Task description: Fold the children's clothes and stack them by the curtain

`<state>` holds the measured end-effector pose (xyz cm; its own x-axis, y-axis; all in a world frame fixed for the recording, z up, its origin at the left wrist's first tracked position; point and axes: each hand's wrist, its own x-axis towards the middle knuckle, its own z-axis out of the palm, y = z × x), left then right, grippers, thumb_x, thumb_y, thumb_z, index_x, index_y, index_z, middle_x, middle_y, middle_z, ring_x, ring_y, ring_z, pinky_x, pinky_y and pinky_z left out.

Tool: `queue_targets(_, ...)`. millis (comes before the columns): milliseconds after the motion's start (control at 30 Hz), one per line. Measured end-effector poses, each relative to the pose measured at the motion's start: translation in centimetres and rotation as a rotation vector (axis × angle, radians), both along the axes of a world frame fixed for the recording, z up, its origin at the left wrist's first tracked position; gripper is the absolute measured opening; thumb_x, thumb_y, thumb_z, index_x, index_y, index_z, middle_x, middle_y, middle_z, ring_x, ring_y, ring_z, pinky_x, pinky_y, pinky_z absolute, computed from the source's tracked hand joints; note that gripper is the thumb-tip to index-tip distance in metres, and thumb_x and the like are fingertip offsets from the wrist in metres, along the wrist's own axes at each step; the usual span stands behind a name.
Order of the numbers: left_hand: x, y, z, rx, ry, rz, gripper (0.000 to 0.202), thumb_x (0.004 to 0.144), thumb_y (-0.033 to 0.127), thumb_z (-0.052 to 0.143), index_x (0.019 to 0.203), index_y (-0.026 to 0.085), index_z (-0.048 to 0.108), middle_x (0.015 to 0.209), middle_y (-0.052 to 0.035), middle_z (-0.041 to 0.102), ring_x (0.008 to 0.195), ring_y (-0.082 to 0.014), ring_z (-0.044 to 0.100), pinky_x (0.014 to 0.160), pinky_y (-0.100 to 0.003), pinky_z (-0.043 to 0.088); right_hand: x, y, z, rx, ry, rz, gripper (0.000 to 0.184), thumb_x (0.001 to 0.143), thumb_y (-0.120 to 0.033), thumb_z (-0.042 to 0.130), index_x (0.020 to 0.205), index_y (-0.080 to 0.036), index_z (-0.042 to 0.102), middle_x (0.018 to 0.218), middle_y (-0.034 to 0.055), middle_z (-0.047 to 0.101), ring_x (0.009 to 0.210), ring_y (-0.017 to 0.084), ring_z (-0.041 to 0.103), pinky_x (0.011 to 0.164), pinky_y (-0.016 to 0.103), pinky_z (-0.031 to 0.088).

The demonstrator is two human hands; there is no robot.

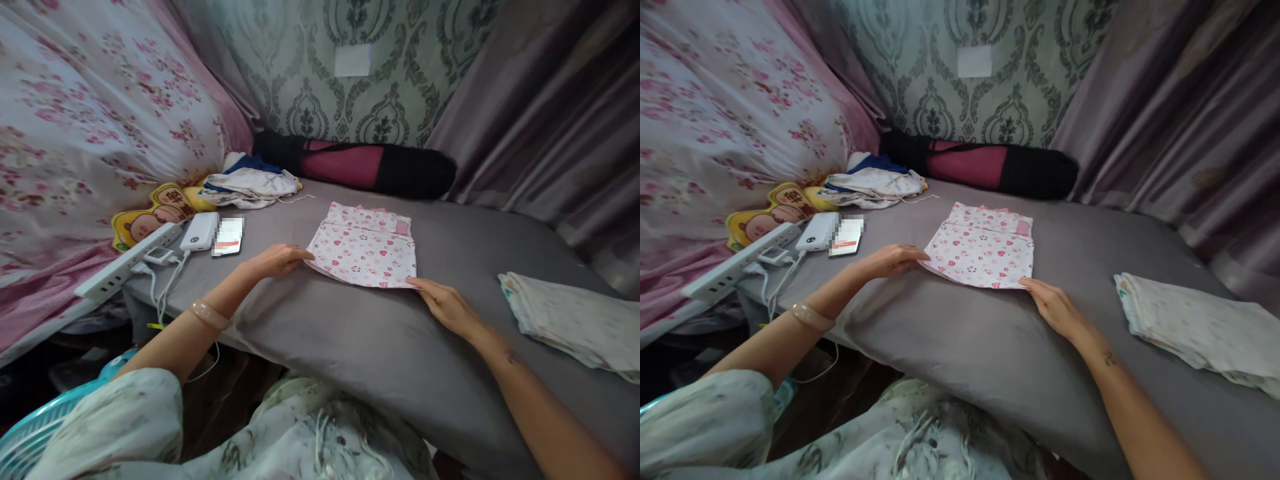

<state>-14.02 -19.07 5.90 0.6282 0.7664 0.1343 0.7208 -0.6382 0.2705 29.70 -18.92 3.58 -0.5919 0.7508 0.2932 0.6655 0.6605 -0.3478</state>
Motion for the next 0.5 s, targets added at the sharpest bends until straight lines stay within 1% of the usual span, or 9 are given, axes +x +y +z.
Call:
queue_targets(133,-0.3,0.0,0.9,0.005,0.006,-0.011,0.037,0.093,0.02,0.041,0.123,0.024,0.061,0.119,-0.0066,0.067,0.108,-0.0186,0.063,0.093,-0.03,0.047,0.3,-0.2,1.3,0.015,-0.037,0.012,0.039,0.094,-0.023,0.035,0.12,-0.022,0.064,0.122,0.007,0.066,0.112,0.021,0.062,0.098,0.041,0.05)
queue_targets(233,-0.3,-0.6,1.4,0.022,0.028,-0.015,0.038,0.093,0.021,0.038,0.123,0.023,0.061,0.122,-0.006,0.066,0.11,-0.0189,0.063,0.093,-0.03,0.048,0.5,-0.6,2.2,0.026,-0.077,-0.006,0.04,0.094,-0.019,0.034,0.12,-0.022,0.064,0.122,0.0068,0.066,0.113,0.021,0.062,0.099,0.04,0.049)
queue_targets(367,-0.1,-2.4,1.9,0.002,0.054,-0.019,0.039,0.093,0.022,0.037,0.123,0.023,0.061,0.123,-0.0052,0.066,0.111,-0.0195,0.062,0.094,-0.03,0.047,0.6,-2.4,3.1,0.04,-0.121,0.018,0.041,0.092,-0.014,0.035,0.12,-0.021,0.064,0.12,0.0066,0.067,0.112,0.02,0.062,0.097,0.039,0.051)
queue_targets(500,-0.3,-4.8,1.6,-0.064,0.059,-0.042,0.039,0.093,0.02,0.038,0.125,0.024,0.06,0.125,-0.004,0.065,0.113,-0.018,0.061,0.095,-0.029,0.046,0.9,-5.2,3.1,0.075,-0.145,0.069,0.043,0.09,-0.008,0.039,0.122,-0.022,0.063,0.119,0.0064,0.067,0.11,0.021,0.063,0.096,0.038,0.051)
